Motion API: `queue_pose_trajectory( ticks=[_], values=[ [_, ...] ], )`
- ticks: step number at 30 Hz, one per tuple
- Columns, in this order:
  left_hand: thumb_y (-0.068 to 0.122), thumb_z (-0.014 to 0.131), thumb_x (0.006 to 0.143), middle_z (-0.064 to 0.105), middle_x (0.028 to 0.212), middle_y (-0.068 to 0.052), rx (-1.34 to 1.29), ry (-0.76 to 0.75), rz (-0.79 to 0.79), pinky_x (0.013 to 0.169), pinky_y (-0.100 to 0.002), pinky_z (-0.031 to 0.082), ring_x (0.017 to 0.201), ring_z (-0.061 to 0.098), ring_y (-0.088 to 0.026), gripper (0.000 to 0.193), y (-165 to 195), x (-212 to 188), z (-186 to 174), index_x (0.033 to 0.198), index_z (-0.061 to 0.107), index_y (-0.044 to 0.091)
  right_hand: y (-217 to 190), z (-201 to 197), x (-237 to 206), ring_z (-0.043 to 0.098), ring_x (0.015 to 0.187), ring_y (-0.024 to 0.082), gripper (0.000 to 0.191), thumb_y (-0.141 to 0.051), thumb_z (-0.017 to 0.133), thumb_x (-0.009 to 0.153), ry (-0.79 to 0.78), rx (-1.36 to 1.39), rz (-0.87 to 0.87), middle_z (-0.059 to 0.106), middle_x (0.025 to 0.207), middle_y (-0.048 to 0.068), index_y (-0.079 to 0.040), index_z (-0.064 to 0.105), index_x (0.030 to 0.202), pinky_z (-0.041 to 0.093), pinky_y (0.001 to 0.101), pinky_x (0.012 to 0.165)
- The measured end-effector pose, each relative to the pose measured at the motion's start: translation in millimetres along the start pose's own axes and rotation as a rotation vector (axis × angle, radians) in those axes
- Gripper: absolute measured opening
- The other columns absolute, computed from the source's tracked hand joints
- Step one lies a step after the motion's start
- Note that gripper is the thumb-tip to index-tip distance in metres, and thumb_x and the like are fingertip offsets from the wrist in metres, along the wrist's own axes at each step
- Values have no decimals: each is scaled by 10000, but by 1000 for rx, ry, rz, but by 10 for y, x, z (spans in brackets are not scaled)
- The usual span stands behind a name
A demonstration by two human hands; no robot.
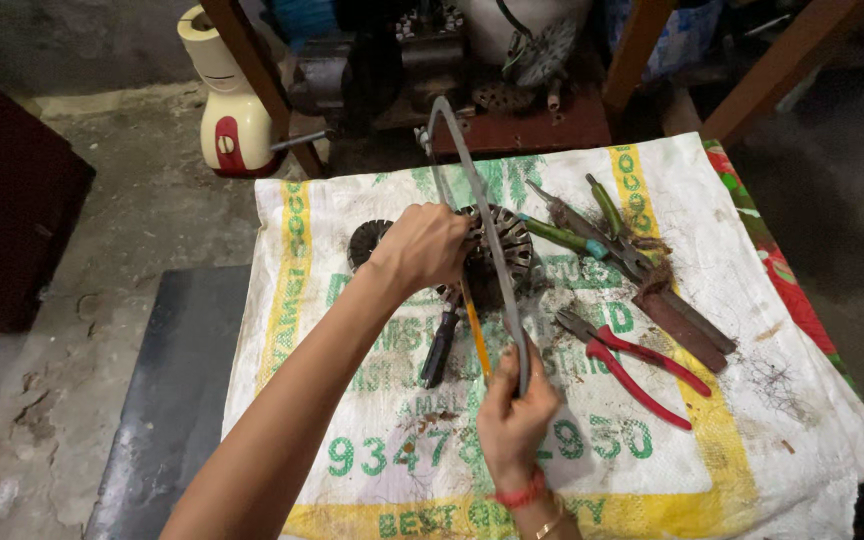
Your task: The person dismantles a rusted electric motor stator on a woven sack across their lap. They use red-handled pliers to grip and pull copper windings and small parts out of the stator slots, then use a hacksaw to saw through the motor housing, and finally pull at the remaining windings by hand.
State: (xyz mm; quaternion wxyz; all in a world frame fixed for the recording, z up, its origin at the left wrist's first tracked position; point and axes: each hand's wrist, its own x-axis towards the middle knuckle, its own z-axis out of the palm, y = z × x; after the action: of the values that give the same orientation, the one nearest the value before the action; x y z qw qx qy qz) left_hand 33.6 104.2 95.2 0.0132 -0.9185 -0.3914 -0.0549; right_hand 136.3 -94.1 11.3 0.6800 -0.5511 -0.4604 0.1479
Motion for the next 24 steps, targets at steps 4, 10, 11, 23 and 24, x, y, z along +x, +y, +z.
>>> queue_pose_trajectory(
  ticks=[4, 10, 11, 23, 24],
  values=[
    [157, 679, 820, 629, 589, -145, -35, 48, 22, 467, -430, 537, 468, 614, -302, 186, -1, -30, -8, 698, 632, 26, 126, 190, 224, 446, 530, 59, 223, -140, 550, 1126, 9, -19, -62, 518, 660, -50, -5, 672, 997, 307, 254, 476],
    [188, 713, 784, 643, 606, -202, -45, 134, 56, 549, -476, 568, 570, 672, -394, 211, -6, -52, -19, 677, 644, 20, 3, -39, -59, 432, 451, 52, 245, -143, 537, 1045, -20, -10, 102, 465, 545, -38, 14, 681, 1166, 298, 256, 420],
    [185, 714, 771, 648, 617, -202, -51, 152, 75, 572, -479, 572, 594, 680, -401, 209, -6, -52, -19, 662, 648, 19, 14, -37, -49, 441, 425, 53, 241, -143, 533, 1031, -21, 4, 109, 487, 536, -39, 7, 681, 1148, 307, 252, 389],
    [139, 644, 859, 643, 601, -142, -39, -20, -22, 428, -428, 538, 475, 648, -298, 207, -28, -35, 4, 699, 622, 9, -8, 25, -2, 416, 388, 46, 230, -142, 522, 1012, -13, 2, 123, 465, 508, -52, 11, 686, 1064, 287, 245, 353],
    [141, 644, 864, 631, 589, -137, -25, -2, -8, 419, -420, 525, 457, 622, -282, 218, -38, -38, 8, 693, 621, 9, -40, 1, -37, 411, 413, 40, 245, -137, 525, 1017, 3, -21, 120, 463, 523, -54, 20, 681, 1121, 275, 247, 377]
  ],
)
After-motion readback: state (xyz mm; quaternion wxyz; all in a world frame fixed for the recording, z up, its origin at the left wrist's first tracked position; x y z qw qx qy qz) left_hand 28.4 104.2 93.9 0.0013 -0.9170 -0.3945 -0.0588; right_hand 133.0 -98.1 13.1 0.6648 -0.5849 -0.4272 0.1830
